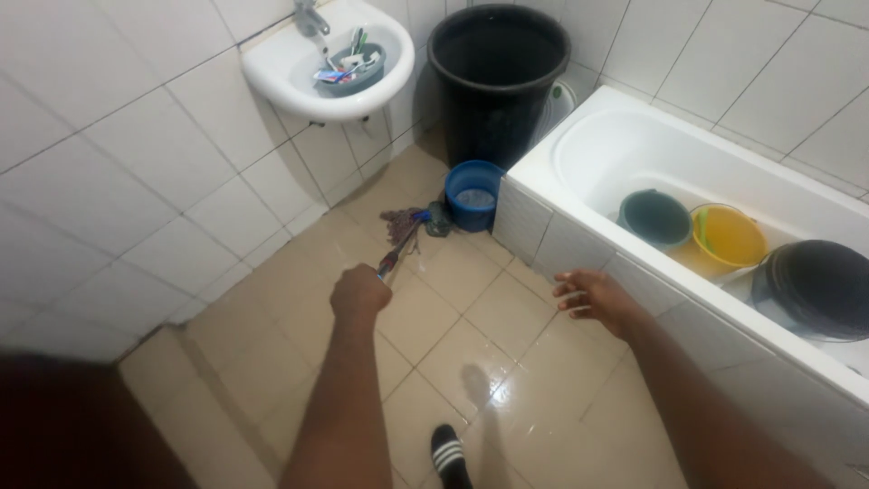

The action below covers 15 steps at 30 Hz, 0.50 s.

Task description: Mopping the tiled bathroom floor using a mop.

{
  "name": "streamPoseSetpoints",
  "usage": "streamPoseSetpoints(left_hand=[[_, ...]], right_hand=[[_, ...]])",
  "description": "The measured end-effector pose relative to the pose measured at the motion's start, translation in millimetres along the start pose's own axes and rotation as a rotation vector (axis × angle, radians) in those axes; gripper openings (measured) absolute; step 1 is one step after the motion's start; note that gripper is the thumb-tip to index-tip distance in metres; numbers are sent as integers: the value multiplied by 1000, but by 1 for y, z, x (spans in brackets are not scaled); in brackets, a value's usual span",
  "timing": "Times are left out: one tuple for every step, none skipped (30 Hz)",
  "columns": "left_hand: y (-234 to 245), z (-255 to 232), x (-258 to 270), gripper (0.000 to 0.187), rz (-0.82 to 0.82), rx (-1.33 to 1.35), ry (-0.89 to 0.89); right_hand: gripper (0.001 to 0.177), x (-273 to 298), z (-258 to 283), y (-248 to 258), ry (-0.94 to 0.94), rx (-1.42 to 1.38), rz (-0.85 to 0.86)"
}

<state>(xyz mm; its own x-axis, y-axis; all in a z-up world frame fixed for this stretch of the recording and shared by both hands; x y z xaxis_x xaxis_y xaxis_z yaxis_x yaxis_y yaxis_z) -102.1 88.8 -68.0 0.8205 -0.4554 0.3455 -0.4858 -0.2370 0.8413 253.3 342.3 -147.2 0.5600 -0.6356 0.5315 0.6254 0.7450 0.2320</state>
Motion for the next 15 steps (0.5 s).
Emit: streamPoseSetpoints(left_hand=[[-5,-5,-14,29,4,14,-17],[-2,-11,-25,29,16,8,-26],[0,-17,-37,30,39,6,-22],[-1,-23,-46,32,65,3,-18],[-2,-27,-60,32,79,-3,-28],[0,-29,-74,32,86,10,-39],[0,-32,-88,33,93,23,-50],[-1,-33,-101,33,105,15,-63],[-2,-34,-113,32,87,25,-82],[-4,-36,-124,32,68,38,-98],[-7,-37,-135,32,80,34,-108],[-11,-35,-144,34,77,53,-95],[-15,-33,-151,37,75,71,-81],[-21,-31,-155,37,86,70,-87],[-27,-30,-157,37,86,79,-90]], right_hand=[[49,-8,3,-1,6,15,-3],[49,-12,12,-1,-3,8,-14],[47,-15,20,0,-19,22,-40],[45,-17,25,2,-38,36,-69],[45,-19,26,5,-50,30,-81],[43,-20,29,6,-46,43,-90],[41,-21,31,7,-42,57,-100],[41,-22,29,8,-52,48,-113],[41,-23,25,9,-72,59,-122],[41,-24,22,12,-92,73,-130],[41,-24,19,12,-102,68,-141],[41,-23,14,13,-156,86,-163],[41,-21,7,14,-211,104,-185],[41,-19,-1,15,-221,102,-194],[41,-17,-9,16,-214,101,-180]])
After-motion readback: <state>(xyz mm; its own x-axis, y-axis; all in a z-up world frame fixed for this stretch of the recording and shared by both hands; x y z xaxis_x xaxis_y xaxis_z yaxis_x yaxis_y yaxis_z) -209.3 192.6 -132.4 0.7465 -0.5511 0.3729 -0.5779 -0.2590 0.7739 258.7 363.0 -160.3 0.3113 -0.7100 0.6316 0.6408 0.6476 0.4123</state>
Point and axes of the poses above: each hand's wrist, its own x-axis away from the middle knuckle, its own y-axis out of the back of the hand, z = x × y, the point moved 5 cm from there along -x, towards the middle knuckle, and after that the axes turned 12 degrees about x, right-handed, at the moved point
